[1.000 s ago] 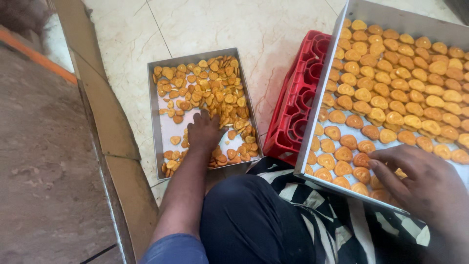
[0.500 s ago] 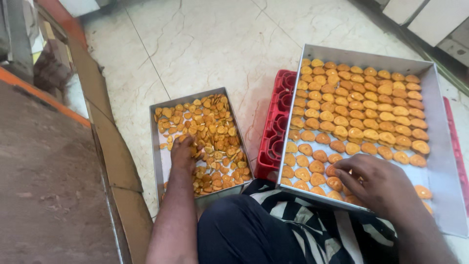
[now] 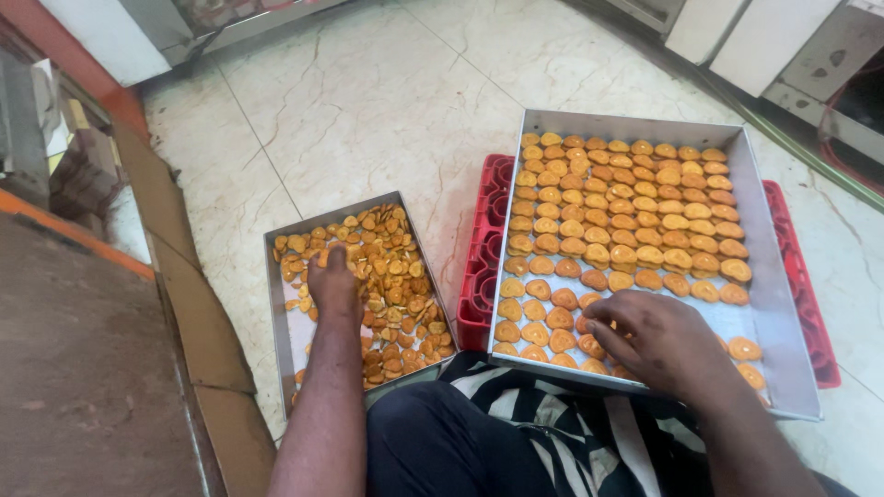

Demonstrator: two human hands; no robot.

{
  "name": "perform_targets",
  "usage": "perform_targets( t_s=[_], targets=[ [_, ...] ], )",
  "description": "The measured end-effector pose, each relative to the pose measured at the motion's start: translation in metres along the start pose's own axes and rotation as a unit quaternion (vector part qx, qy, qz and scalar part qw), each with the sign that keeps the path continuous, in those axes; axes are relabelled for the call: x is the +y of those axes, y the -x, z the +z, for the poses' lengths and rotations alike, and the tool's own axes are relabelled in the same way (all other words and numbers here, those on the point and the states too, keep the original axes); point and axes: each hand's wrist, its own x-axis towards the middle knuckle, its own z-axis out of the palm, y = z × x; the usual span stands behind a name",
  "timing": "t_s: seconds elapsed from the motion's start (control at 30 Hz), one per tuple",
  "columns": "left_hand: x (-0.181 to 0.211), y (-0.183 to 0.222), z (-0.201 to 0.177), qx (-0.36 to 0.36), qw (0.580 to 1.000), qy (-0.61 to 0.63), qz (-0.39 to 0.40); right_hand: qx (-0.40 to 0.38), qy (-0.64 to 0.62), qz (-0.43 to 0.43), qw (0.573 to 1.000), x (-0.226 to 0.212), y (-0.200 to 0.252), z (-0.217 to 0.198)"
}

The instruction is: The person picks up heart-shaped biscuits from a smaller tray and arranges them into neat rows in a larger rectangular tray.

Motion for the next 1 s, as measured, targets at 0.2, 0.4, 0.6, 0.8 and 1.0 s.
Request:
perform_targets(
  t_s=[0.2, 0.4, 0.6, 0.8, 1.0],
  targets=[
    [0.079, 0.102, 0.109, -0.154, 0.964, 0.217, 0.018, 0.009, -0.009, 0.065, 0.998, -0.001, 0.002, -0.003],
    [0.041, 0.238, 0.163, -0.353, 0.852, 0.366, -0.122, 0.215, -0.208, 0.000, 0.954, 0.009, 0.014, -0.002],
    [0.015, 0.268, 0.167, -0.370, 0.840, 0.339, -0.204, 0.196, -0.331, 0.005, 0.923, 0.013, 0.018, 0.008],
    [0.012, 0.254, 0.164, -0.387, 0.834, 0.345, -0.190, 0.242, -0.379, 0.031, 0.892, 0.049, 0.021, -0.005],
    [0.027, 0.228, 0.152, -0.381, 0.839, 0.380, -0.081, 0.035, 0.023, 0.280, 0.959, 0.065, 0.017, -0.042]
  ],
)
